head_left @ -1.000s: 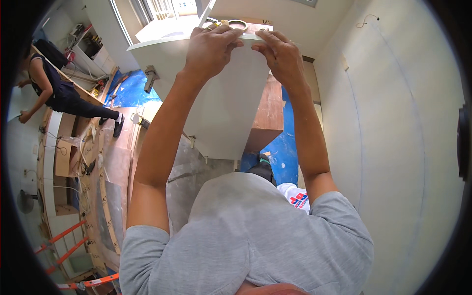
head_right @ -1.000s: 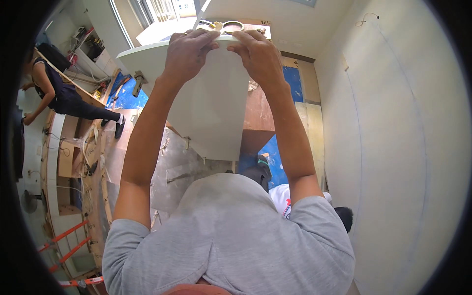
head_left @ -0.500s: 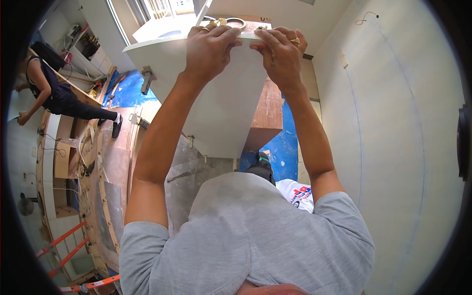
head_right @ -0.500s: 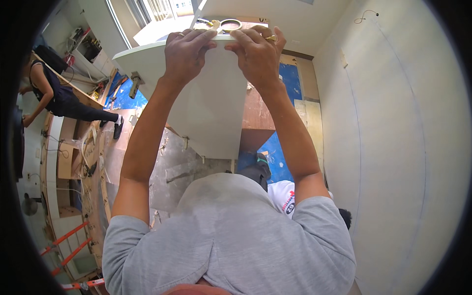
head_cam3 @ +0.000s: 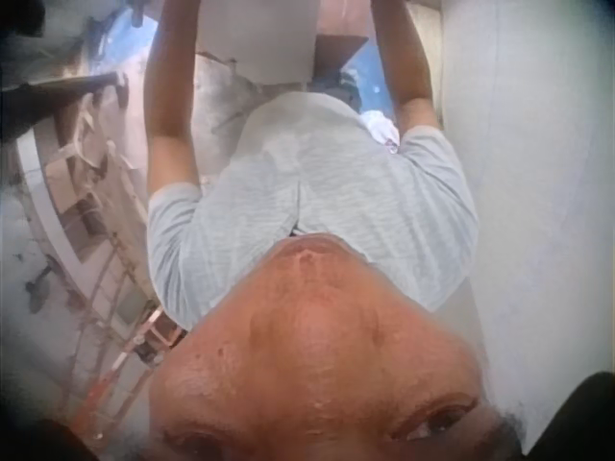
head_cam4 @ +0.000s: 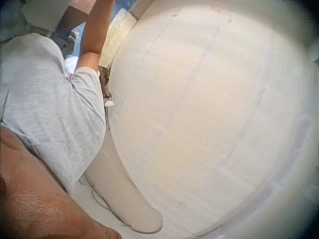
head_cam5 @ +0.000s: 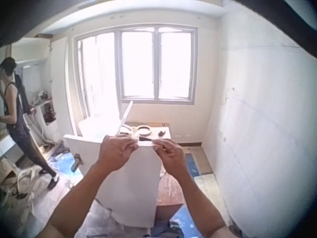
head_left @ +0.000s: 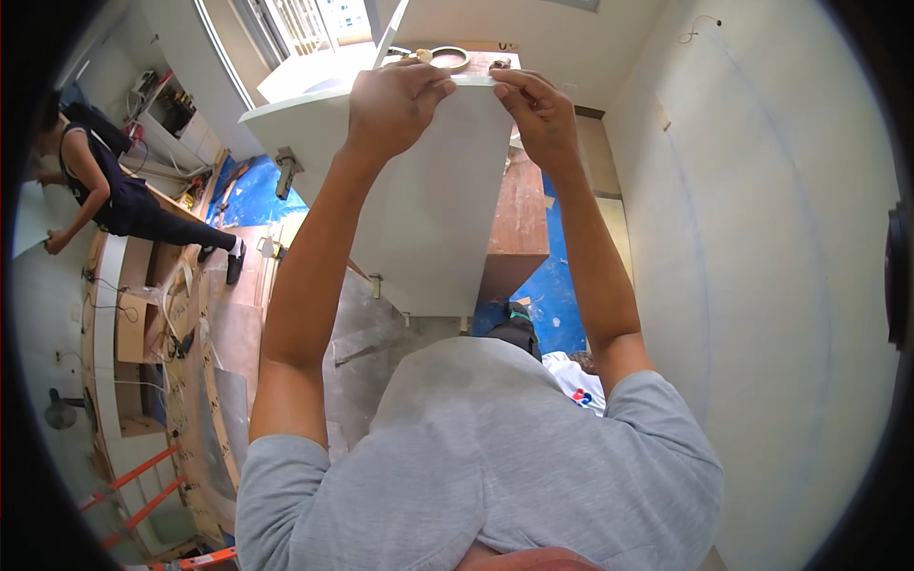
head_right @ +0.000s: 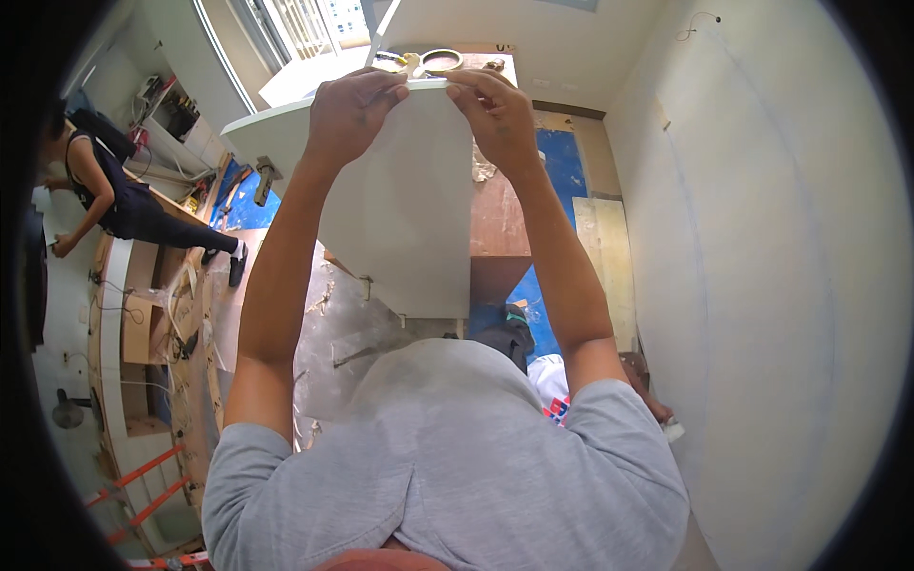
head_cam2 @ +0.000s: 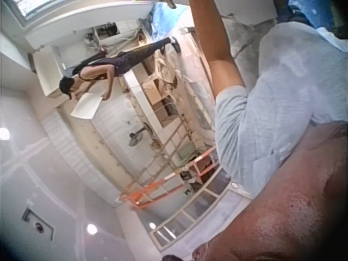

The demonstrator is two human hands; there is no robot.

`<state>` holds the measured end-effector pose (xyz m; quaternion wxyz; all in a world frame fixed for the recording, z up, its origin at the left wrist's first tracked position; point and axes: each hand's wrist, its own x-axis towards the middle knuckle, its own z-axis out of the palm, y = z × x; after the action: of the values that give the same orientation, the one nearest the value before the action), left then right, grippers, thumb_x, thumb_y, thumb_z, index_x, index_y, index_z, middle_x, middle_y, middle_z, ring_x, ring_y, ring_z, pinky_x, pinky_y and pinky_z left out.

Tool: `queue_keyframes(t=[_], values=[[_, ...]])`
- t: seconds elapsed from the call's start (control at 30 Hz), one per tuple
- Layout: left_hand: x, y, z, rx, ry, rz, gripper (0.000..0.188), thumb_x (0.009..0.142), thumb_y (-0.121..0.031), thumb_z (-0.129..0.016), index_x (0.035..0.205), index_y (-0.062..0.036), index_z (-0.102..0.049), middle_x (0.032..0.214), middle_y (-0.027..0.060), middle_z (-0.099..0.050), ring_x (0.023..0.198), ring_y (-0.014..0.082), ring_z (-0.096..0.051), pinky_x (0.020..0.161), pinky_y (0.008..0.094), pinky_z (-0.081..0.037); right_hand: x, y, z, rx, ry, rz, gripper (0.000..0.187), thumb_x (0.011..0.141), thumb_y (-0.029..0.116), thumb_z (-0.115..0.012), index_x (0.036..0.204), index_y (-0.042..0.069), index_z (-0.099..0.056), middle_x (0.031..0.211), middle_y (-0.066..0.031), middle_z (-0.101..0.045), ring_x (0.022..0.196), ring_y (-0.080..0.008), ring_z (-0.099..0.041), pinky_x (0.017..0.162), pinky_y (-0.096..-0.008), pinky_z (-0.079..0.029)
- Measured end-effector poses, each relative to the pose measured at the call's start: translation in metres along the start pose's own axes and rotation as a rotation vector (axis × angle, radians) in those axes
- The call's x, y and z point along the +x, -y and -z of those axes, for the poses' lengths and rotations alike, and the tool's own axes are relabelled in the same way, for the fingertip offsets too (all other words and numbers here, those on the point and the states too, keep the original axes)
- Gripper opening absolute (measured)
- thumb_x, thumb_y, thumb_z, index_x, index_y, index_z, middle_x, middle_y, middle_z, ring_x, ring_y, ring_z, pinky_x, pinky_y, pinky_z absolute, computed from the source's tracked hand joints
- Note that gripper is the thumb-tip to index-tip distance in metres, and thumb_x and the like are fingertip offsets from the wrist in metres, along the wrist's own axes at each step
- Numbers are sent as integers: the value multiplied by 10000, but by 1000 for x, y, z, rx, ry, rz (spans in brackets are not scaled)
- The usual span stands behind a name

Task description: The person applies a strip of white edging tape to the side of a wooden cabinet door by hand, pressing it firmly along the length and luego wiping the surface with a cloth.

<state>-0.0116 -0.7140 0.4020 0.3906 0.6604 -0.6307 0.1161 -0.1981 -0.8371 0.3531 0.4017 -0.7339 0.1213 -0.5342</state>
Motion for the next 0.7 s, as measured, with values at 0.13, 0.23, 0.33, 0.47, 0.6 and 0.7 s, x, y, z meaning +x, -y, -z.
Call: queue_keyframes(t=[0.13,0.23,0.33,0.47,0.6,0.7], values=[[3,-3,-3,-16,-71,13,160,885,-234,-760,959,-105,-819,876,100,-769,775,289,-726,770,385,-573,-1,-4,0,46,0,-20,262,975,115,-756,1219,23,-756,1124,-80,-755,965,-135,-713,827,-280,-598],[4,-7,-5,-7,-79,55,147,873,-221,-765,949,-106,-815,865,94,-770,781,284,-729,781,384,-572,-5,-9,0,189,-29,-45,320,980,107,-753,1282,10,-713,1133,-89,-757,966,-134,-707,825,-277,-599],[5,-5,-1,-28,-6,93,275,920,-304,-770,1100,-102,-814,923,94,-795,783,238,-716,782,356,-555,-7,-4,-8,375,-106,-77,351,997,155,-748,1301,-6,-676,1105,-101,-754,947,-129,-695,807,-263,-581],[14,-6,1,-39,95,183,218,907,-260,-760,1044,-93,-789,922,89,-778,820,240,-704,806,372,-547,-10,-3,-31,183,-161,-223,354,1004,281,-758,1185,-13,-680,1021,-95,-731,891,-118,-663,759,-253,-538],[27,-12,8,24,232,295,187,876,-264,-753,991,-117,-759,986,96,-775,922,275,-734,863,403,-546,-8,-4,-44,277,-241,-287,354,991,332,-766,1039,-2,-660,854,-49,-676,776,-106,-614,661,-295,-510],[29,-12,7,26,254,322,237,880,-288,-759,1059,-134,-741,993,91,-776,947,279,-736,880,403,-535,-5,-7,-47,218,-291,-288,323,999,304,-753,1010,-2,-650,819,-41,-666,740,-96,-602,632,-289,-501]])
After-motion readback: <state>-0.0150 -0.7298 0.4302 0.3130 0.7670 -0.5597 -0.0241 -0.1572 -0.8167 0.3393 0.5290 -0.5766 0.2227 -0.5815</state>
